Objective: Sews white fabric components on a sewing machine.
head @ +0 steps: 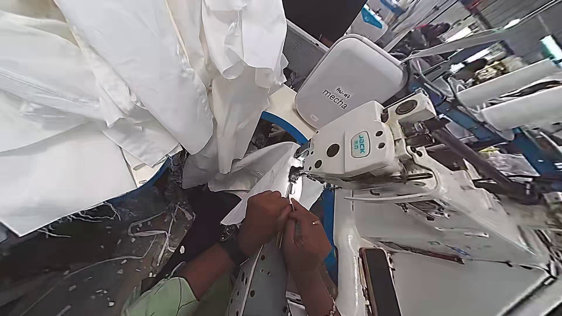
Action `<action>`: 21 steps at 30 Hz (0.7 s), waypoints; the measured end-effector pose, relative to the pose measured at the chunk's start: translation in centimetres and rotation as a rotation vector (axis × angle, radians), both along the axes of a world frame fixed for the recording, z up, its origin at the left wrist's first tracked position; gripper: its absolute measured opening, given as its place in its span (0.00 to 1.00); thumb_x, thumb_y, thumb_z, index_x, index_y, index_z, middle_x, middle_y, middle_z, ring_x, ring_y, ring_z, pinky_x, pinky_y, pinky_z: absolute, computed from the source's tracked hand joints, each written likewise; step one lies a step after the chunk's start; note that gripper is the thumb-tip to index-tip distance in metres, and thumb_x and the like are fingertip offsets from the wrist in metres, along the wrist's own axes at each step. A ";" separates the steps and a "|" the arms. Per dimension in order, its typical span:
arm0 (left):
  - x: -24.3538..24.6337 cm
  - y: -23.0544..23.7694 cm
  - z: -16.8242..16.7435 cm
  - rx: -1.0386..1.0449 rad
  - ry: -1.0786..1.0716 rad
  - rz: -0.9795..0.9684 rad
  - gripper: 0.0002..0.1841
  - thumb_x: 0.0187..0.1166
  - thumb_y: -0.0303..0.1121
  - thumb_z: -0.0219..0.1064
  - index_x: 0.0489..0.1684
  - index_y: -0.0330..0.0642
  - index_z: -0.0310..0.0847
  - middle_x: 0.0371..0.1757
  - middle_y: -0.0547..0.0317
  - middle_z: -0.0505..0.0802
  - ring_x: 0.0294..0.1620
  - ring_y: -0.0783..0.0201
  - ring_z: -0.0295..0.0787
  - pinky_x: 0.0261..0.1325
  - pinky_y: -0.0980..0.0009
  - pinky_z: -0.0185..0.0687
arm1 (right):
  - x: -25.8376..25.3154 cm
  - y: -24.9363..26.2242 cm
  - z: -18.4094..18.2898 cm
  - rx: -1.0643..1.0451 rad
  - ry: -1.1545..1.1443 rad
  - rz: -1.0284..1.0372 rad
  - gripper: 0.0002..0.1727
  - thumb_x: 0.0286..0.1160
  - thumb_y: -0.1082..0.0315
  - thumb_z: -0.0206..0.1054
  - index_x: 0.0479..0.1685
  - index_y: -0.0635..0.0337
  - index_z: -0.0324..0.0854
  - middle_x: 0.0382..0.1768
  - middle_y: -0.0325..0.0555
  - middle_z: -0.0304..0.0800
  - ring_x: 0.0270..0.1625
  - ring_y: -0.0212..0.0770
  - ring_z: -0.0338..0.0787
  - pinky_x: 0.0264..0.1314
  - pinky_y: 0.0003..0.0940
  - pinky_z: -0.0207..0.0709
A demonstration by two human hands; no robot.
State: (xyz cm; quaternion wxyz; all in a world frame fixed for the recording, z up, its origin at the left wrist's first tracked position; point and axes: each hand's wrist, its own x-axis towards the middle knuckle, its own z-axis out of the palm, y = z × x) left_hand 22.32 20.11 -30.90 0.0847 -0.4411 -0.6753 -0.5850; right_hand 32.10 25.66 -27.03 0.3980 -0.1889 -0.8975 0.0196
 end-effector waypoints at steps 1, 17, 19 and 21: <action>-0.6 -0.4 0.3 -0.043 -0.030 -0.068 0.10 0.72 0.31 0.67 0.23 0.37 0.90 0.18 0.53 0.85 0.21 0.56 0.85 0.26 0.62 0.79 | -0.2 0.0 0.0 0.004 -0.018 -0.013 0.11 0.71 0.72 0.61 0.28 0.66 0.89 0.44 0.56 0.98 0.50 0.44 0.97 0.54 0.26 0.85; -9.8 -9.2 -0.9 -0.480 -0.310 -0.281 0.14 0.84 0.19 0.56 0.58 0.20 0.82 0.54 0.31 0.91 0.60 0.42 0.89 0.69 0.48 0.79 | -1.9 -8.0 1.0 0.013 -0.779 0.508 0.24 0.78 0.72 0.62 0.73 0.45 0.86 0.27 0.56 0.91 0.29 0.58 0.92 0.29 0.52 0.82; -9.9 -9.9 9.5 -0.291 0.095 -0.185 0.10 0.69 0.17 0.68 0.46 0.30 0.89 0.41 0.40 0.94 0.46 0.45 0.91 0.54 0.45 0.83 | -5.3 -4.5 0.1 -0.100 -0.888 0.410 0.22 0.85 0.71 0.56 0.75 0.61 0.80 0.45 0.71 0.91 0.52 0.71 0.90 0.57 0.64 0.80; -6.6 -12.6 13.3 -0.055 0.158 0.073 0.14 0.73 0.26 0.69 0.54 0.32 0.88 0.52 0.42 0.93 0.56 0.49 0.88 0.63 0.51 0.80 | -5.1 -0.2 2.6 -0.337 -0.872 0.283 0.21 0.87 0.69 0.57 0.68 0.78 0.79 0.64 0.78 0.84 0.72 0.72 0.81 0.79 0.63 0.67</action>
